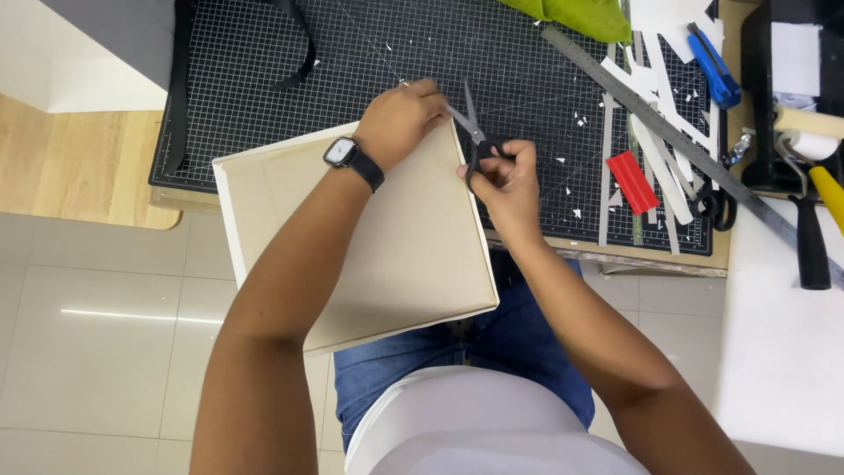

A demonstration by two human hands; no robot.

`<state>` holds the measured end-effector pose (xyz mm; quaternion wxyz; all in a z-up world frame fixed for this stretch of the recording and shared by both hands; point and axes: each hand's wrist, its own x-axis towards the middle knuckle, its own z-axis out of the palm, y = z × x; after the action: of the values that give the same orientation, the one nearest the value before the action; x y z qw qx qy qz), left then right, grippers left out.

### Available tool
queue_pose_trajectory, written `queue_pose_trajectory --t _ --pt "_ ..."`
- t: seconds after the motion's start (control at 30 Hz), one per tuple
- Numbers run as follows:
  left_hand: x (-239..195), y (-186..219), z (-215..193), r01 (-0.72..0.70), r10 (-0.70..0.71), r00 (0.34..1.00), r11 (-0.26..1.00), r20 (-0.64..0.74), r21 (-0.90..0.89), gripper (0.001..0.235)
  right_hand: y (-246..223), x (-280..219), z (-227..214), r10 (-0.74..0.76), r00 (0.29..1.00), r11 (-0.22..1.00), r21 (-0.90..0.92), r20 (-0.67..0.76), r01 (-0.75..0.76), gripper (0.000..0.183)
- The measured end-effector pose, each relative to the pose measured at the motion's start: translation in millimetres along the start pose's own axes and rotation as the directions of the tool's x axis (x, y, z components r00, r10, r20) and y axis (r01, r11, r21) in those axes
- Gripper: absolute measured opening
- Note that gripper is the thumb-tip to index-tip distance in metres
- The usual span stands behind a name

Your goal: Trimming and smoothing the edges of a white cardboard box using scissors, a utility knife, a scraper, and a roller.

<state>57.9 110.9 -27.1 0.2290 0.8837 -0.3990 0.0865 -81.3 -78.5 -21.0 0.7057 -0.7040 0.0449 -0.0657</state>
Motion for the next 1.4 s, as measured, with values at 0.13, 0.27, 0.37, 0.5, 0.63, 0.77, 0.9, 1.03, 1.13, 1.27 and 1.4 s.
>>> queue_pose_trajectory --t 0.13,0.27,0.37,0.5,0.63,0.77,0.9,1.03,1.13,1.27,1.4 --pt "2.4 5.9 -22.1 -0.028 0.033 0.999 0.985 0.027 -0.168 0.019 9.3 4.4 -4.6 0.156 0.984 0.985 0.090 -0.086 -0.148 0.050" --pt "23.2 5.1 -34.2 0.054 0.022 0.973 0.946 0.228 -0.320 0.045 9.9 6.7 -5.4 0.180 0.980 0.979 0.108 -0.083 -0.170 0.050" --pt "47.3 9.7 -33.1 0.151 -0.033 0.864 0.969 0.502 -0.196 0.045 8.4 4.5 -5.3 0.178 0.981 0.978 0.119 -0.074 -0.169 0.049" --pt "76.3 0.5 -23.0 0.145 -0.058 0.800 0.985 0.597 -0.098 0.021 16.2 6.5 -8.0 0.169 0.983 0.976 0.155 -0.079 -0.155 0.048" --pt "70.4 6.1 -34.7 0.120 -0.079 0.861 0.992 0.502 -0.048 0.014 17.0 6.2 -9.7 0.177 0.980 0.975 0.152 -0.094 -0.161 0.045" --pt "42.1 6.7 -44.1 0.080 -0.064 0.995 0.964 0.072 -0.253 0.019 12.5 8.5 -10.8 0.226 0.973 0.965 0.149 -0.050 -0.216 0.042" --pt "23.6 21.5 -41.5 0.365 -0.430 0.900 0.830 -0.067 -0.422 0.048 13.1 12.2 -14.0 0.312 0.949 0.943 0.133 -0.046 -0.304 0.040" --pt "26.5 45.6 -11.0 0.511 -0.517 0.856 0.853 -0.032 -0.112 0.087 3.0 12.5 -13.7 0.367 0.929 0.930 0.041 -0.050 -0.365 0.040" --pt "19.3 48.1 -4.8 0.588 -0.587 0.807 0.809 0.067 0.006 0.077 11.4 13.7 -26.4 0.428 0.904 0.903 -0.047 0.022 -0.426 0.045" --pt "8.2 38.8 -19.8 0.629 -0.602 0.776 0.715 0.188 -0.307 0.077 27.3 27.1 -42.9 0.391 0.911 0.901 -0.254 0.129 -0.351 0.031" --pt "0.8 32.2 -24.5 0.608 -0.575 0.784 0.635 0.235 -0.477 0.083 24.1 39.7 -45.0 0.367 0.896 0.875 -0.420 0.250 -0.242 0.034"
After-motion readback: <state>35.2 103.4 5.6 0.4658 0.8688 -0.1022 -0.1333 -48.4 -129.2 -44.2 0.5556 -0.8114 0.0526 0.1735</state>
